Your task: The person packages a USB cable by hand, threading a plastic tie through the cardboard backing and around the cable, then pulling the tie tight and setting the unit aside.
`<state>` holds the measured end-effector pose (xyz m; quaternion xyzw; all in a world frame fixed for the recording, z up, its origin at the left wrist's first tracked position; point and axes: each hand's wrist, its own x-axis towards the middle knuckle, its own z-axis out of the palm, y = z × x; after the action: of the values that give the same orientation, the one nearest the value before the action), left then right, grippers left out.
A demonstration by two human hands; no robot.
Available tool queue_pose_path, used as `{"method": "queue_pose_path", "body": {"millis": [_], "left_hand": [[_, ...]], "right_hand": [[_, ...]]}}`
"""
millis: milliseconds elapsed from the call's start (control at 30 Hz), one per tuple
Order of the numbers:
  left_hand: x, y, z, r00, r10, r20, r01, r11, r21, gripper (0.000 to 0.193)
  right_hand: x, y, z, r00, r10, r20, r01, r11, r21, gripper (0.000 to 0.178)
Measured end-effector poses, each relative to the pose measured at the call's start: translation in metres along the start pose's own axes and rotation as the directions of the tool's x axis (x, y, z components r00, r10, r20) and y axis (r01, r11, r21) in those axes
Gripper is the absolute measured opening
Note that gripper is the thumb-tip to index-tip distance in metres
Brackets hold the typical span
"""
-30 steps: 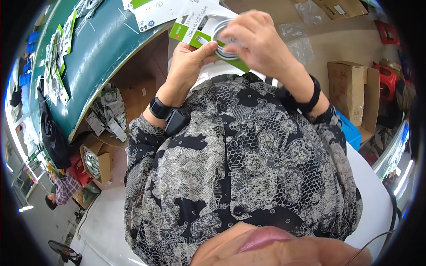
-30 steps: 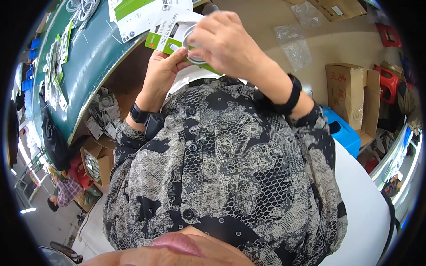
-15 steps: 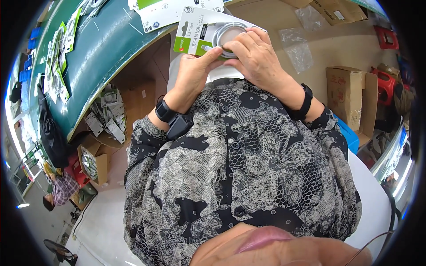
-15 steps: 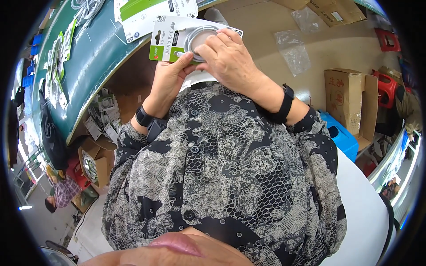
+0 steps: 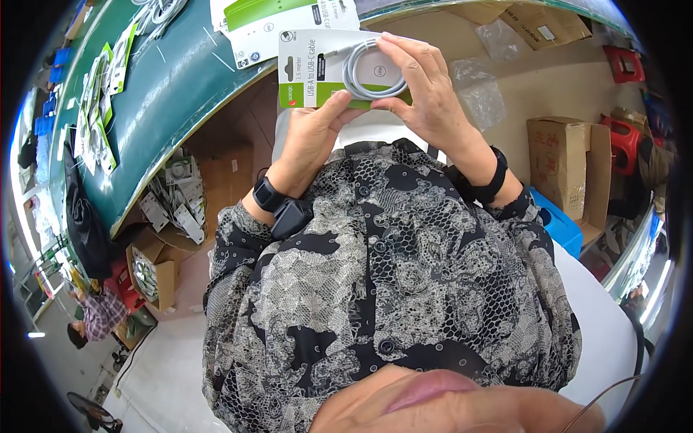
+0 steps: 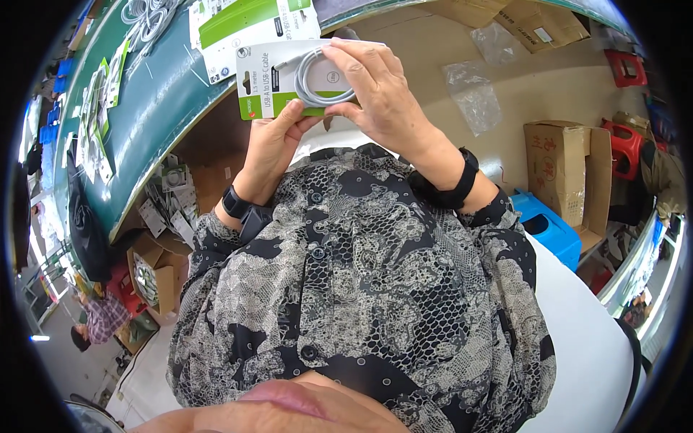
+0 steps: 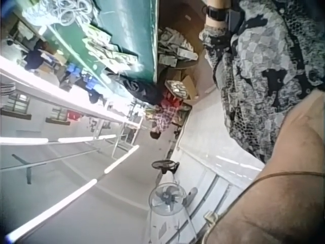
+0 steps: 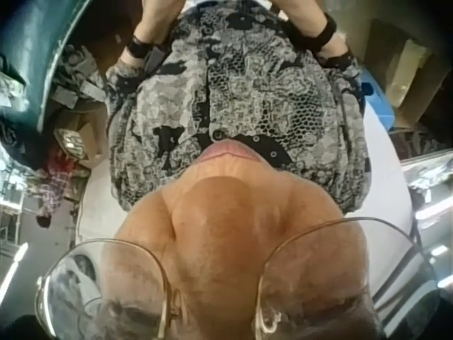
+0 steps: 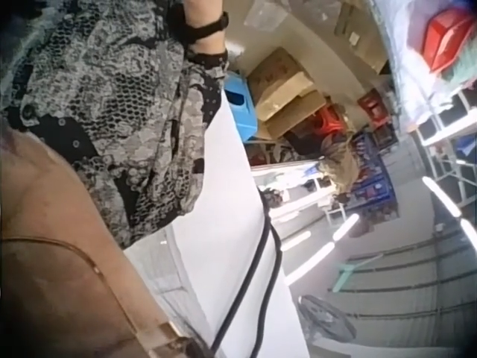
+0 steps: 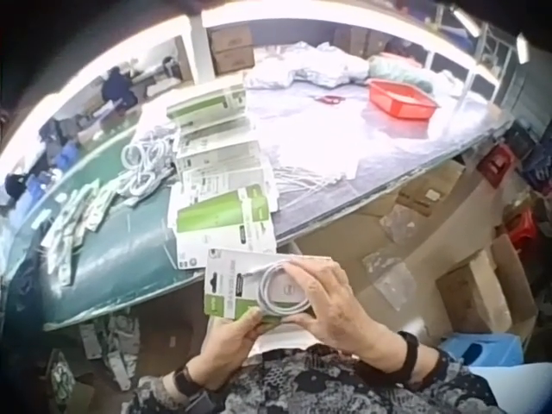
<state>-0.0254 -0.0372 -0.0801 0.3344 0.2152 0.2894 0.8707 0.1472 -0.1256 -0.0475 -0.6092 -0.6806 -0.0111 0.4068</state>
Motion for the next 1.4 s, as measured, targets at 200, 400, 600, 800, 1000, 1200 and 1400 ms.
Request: {"method": "queue_pose_path", "body": {"millis": [200,400,600,800,1000,1200,1400], "left_hand": [[0.004,-0.006,-0.009,0.999,-0.01,0.032,0.009,1.0,0.019,0.034],[0.007,0.001,0.001,0.999,-0.045,0.009,0.045,0.999,-0.02,0.035],[0.013,0.012,-0.005,0.998,0.003,-0.068,0.008,0.987,0.159,0.037],[0.005,0.023,-0.011,0.985,0.118,-0.125,-0.078,0.954,0.288,0.037],[0.014,0.037,-0.002,0.981,0.14,-0.138,-0.107,0.97,0.219,0.037],[0.035,0.047,0.008,0.972,0.214,-0.101,-0.187,0.956,0.226,0.037],[0.046,0.052,0.006,0.951,0.299,-0.071,-0.272,0.925,0.264,0.038]], "right_hand": [[-0.005,0.0,0.006,0.998,0.059,0.005,-0.059,0.996,0.059,0.07],[0.002,0.02,0.007,0.995,-0.005,0.095,0.001,0.999,0.042,0.066],[0.013,0.013,0.011,0.999,0.007,0.033,-0.008,0.999,0.052,0.059],[0.052,0.062,-0.001,0.988,-0.133,-0.073,0.135,0.99,0.03,0.042],[0.11,0.135,-0.002,0.996,-0.071,-0.061,0.054,0.967,-0.248,0.013],[0.131,0.164,0.015,0.997,0.046,0.065,-0.004,0.845,-0.535,0.01],[0.132,0.187,0.025,0.986,-0.037,0.165,0.13,0.792,-0.597,0.011]]}}
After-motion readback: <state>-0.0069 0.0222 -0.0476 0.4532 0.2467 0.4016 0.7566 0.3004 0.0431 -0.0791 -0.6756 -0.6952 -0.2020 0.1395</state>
